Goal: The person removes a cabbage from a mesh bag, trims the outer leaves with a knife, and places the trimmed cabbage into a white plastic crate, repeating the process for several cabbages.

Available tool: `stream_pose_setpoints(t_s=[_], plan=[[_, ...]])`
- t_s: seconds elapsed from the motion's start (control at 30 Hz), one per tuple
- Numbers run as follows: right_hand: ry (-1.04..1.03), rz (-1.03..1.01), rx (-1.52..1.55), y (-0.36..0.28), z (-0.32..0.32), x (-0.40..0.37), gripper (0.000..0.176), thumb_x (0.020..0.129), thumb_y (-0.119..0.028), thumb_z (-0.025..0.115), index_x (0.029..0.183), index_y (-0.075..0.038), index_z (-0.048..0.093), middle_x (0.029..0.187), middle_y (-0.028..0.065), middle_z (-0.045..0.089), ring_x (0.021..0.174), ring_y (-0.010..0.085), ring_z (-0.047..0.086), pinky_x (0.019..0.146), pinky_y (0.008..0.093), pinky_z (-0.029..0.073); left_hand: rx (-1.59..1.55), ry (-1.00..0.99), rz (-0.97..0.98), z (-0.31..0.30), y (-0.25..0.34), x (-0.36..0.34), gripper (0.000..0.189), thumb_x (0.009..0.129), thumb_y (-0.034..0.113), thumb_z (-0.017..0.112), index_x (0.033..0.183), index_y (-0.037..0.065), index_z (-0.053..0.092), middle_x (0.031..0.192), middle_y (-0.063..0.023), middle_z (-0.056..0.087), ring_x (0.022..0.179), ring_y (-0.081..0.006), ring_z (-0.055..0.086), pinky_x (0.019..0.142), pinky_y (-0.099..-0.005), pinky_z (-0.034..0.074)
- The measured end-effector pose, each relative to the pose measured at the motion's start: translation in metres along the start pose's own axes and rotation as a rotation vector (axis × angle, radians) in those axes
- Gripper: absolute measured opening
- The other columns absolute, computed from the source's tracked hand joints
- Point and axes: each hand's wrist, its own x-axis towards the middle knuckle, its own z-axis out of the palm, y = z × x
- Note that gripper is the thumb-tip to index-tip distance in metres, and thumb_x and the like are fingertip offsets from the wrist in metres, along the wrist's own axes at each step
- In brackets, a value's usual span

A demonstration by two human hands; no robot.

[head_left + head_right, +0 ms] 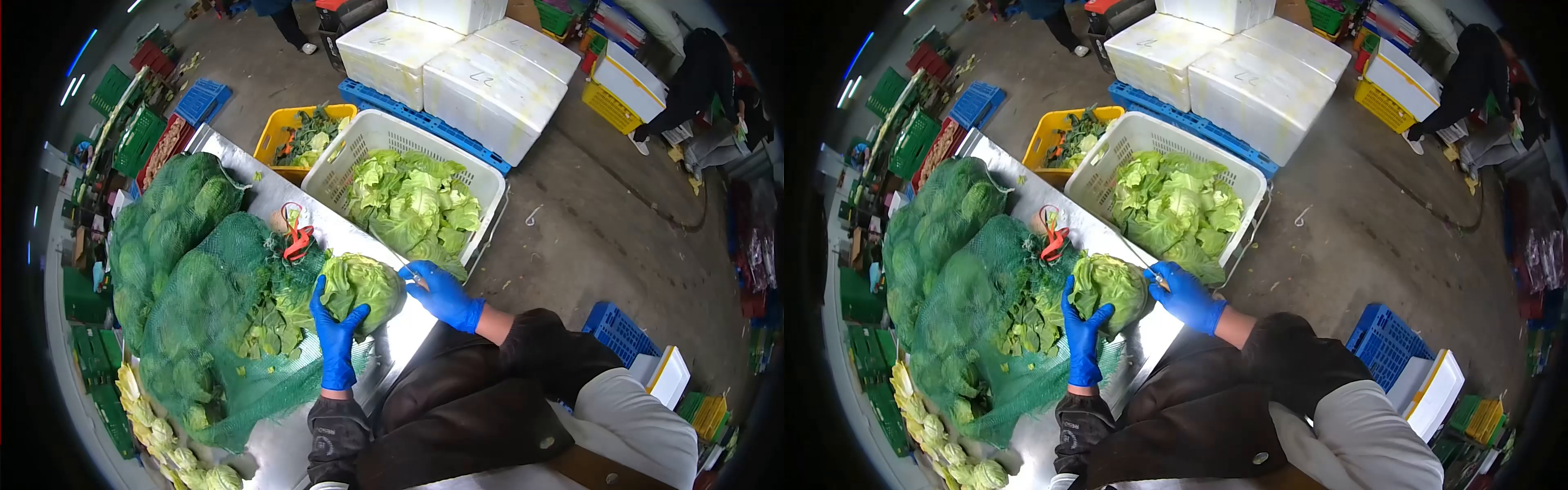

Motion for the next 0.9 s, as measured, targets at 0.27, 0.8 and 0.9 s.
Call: stream_pose_setpoints(t_s=[0.27,0.8,0.9], plan=[[-0.296,0.052,-0.3,-0.015,-0.008,0.0,0.02,0.09,-0.02,0.051,0.1,-0.003,0.051,0.071,0.0226,0.06,0.066,0.0423,0.059,0.062,0.0497,0.047,-0.106,-0.07,-0.088,-0.004,0.012,0.004,0.095,0.063,-0.007,0.079,0.144,0.008,0.032,0.14,-0.0122,0.041,0.125,-0.0255,0.045,0.107,-0.0374,0.04],[-0.569,0.296,-0.305,0.005,-0.021,0.058,0.029,0.091,-0.024,0.056,0.093,0.005,0.057,0.085,0.0282,0.062,0.081,0.0391,0.064,0.07,0.0441,0.048,0.239,0.05,0.007,0.012,-0.014,0.034,0.096,0.057,0.017,0.089,0.14,0.009,0.041,0.126,-0.0136,0.035,0.12,-0.0295,0.041,0.104,-0.0395,0.039],[-0.605,0.268,-0.326,0.015,-0.018,0.066,0.036,0.09,-0.027,0.053,0.105,0.006,0.058,0.091,0.0283,0.064,0.089,0.0404,0.064,0.077,0.0447,0.05,0.323,0.051,0.017,0.014,-0.008,0.037,0.096,0.058,0.023,0.089,0.14,0.008,0.041,0.125,-0.0167,0.036,0.118,-0.0327,0.04,0.105,-0.0419,0.035]])
